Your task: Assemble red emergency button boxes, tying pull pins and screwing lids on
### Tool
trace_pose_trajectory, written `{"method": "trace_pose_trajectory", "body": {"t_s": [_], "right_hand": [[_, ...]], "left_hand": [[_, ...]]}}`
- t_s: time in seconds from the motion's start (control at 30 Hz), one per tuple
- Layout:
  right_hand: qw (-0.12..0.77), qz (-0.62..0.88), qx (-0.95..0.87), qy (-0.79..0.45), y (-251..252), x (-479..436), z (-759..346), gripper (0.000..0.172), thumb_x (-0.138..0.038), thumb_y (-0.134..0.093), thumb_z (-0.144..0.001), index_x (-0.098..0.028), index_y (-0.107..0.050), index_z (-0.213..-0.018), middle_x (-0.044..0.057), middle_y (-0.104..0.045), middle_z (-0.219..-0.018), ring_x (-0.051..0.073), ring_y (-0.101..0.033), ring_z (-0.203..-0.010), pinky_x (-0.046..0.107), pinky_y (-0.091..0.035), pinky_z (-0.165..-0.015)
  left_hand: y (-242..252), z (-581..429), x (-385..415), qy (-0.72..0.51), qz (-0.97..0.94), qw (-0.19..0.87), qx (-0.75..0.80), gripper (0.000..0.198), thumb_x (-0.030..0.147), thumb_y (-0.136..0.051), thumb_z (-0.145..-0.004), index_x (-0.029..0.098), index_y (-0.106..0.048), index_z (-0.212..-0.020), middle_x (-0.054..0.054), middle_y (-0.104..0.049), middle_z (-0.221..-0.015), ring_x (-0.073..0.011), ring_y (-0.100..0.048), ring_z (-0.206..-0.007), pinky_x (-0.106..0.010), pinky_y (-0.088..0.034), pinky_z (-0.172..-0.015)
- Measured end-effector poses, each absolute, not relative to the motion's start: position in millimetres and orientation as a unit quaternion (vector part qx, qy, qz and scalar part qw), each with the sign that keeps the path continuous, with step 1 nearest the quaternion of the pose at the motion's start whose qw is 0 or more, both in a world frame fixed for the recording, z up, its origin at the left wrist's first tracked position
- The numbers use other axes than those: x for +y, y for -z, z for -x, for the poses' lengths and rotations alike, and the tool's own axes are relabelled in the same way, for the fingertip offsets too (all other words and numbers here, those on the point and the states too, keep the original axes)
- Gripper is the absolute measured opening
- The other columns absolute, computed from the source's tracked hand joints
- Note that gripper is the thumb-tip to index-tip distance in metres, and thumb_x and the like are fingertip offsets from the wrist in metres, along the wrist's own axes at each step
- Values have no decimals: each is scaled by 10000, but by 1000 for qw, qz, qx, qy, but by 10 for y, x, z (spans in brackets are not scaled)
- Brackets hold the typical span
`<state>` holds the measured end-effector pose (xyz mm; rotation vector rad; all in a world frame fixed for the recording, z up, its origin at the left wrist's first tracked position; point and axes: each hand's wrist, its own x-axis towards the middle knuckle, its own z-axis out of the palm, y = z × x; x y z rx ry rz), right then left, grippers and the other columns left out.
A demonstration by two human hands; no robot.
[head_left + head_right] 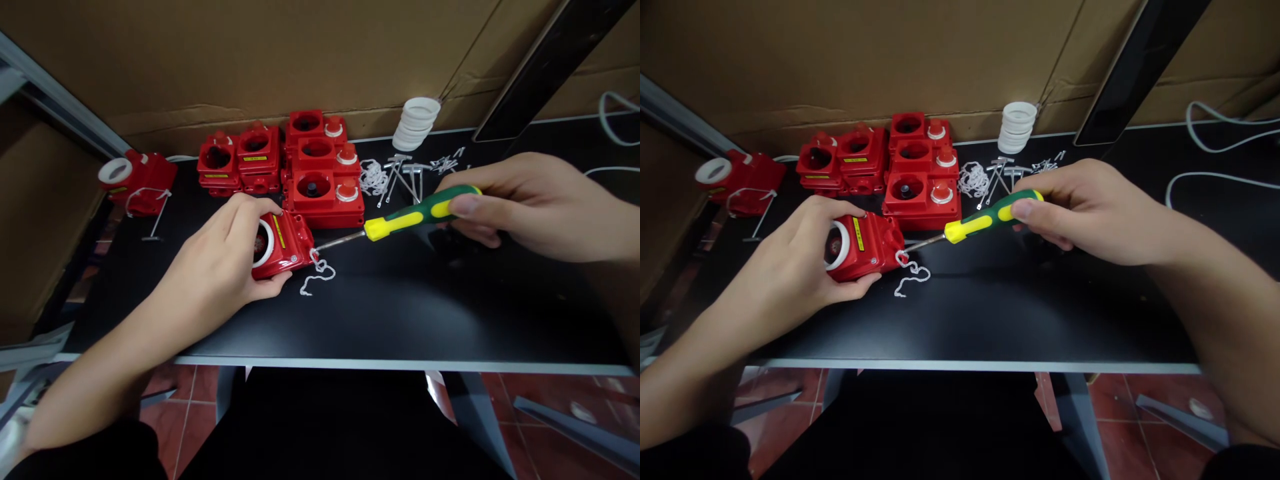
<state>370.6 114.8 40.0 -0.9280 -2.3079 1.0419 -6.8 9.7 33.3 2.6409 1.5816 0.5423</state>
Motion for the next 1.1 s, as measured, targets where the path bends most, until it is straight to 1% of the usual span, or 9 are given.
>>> {"method": "trace_pose_trajectory", "body": {"t_s": [0.1, 0.23, 0.4, 0.57, 0.63, 0.7, 0.83, 1.0, 1.1], "right_hand": [[224, 331, -835, -379, -405, 1139, -3694, 691, -767, -675, -1123, -244, -631, -673, -29, -563, -496, 101, -498, -417, 289, -370, -445], [223, 338, -831, -382, -416, 1130, -3671, 706, -814, -669, -1100, -245, -652, -682, -30, -552, -481, 109, -494, -400, 296, -370, -439], [229, 380, -797, -410, -446, 1107, -3627, 771, -925, -719, -989, -244, -649, -633, -31, -496, -443, 113, -460, -354, 300, -346, -391], [236, 402, -767, -440, -458, 1109, -3615, 774, -935, -795, -919, -228, -707, -618, -20, -482, -421, 106, -454, -319, 276, -333, -336], [238, 418, -748, -457, -447, 1114, -3610, 714, -880, -830, -916, -222, -755, -648, -26, -466, -406, 111, -435, -296, 276, -315, -311], [239, 436, -733, -464, -437, 1108, -3593, 638, -771, -851, -927, -220, -749, -623, -25, -458, -405, 116, -437, -289, 277, -310, -298], [266, 461, -718, -448, -436, 1053, -3527, 650, -608, -836, -931, -236, -574, -467, -20, -410, -424, 110, -435, -296, 279, -304, -299], [275, 484, -697, -451, -464, 1002, -3500, 619, -522, -787, -939, -245, -525, -452, -10, -385, -399, 96, -371, -280, 279, -221, -296], [274, 500, -686, -451, -475, 998, -3513, 593, -489, -769, -922, -256, -484, -457, 4, -406, -375, 99, -366, -268, 280, -228, -303]], "left_hand": [[-337, 82, 89, -173, -842, 11, 511, 584, 367, -758, -988, 323, -546, -1531, -106, -733, -1416, -398, -797, -1259, -528, -723, -991], [-343, 92, 81, -172, -838, 24, 517, 600, 357, -787, -979, 338, -550, -1530, -102, -741, -1424, -395, -800, -1269, -534, -718, -1046], [-344, 108, 84, -176, -841, 33, 510, 649, 327, -848, -938, 313, -558, -1519, -116, -748, -1403, -414, -810, -1248, -530, -714, -1038], [-345, 108, 77, -173, -840, 39, 512, 620, 335, -811, -969, 303, -561, -1536, -122, -736, -1439, -423, -803, -1278, -544, -705, -1069], [-343, 107, 70, -181, -837, 45, 514, 596, 359, -794, -975, 314, -573, -1527, -117, -737, -1441, -431, -800, -1281, -552, -706, -1065], [-342, 109, 63, -177, -837, 43, 516, 600, 365, -789, -984, 326, -567, -1540, -113, -735, -1446, -423, -795, -1289, -542, -708, -1063], [-346, 107, 44, -161, -843, 30, 512, 614, 361, -775, -1010, 323, -538, -1575, -119, -725, -1458, -409, -783, -1302, -530, -710, -1074], [-354, 84, 22, -167, -842, 33, 512, 565, 347, -751, -1051, 305, -531, -1569, -119, -719, -1451, -398, -784, -1285, -509, -699, -1071], [-354, 77, 19, -164, -846, 37, 507, 567, 410, -761, -1084, 255, -526, -1577, -154, -708, -1446, -410, -776, -1281, -518, -691, -1050]]}}
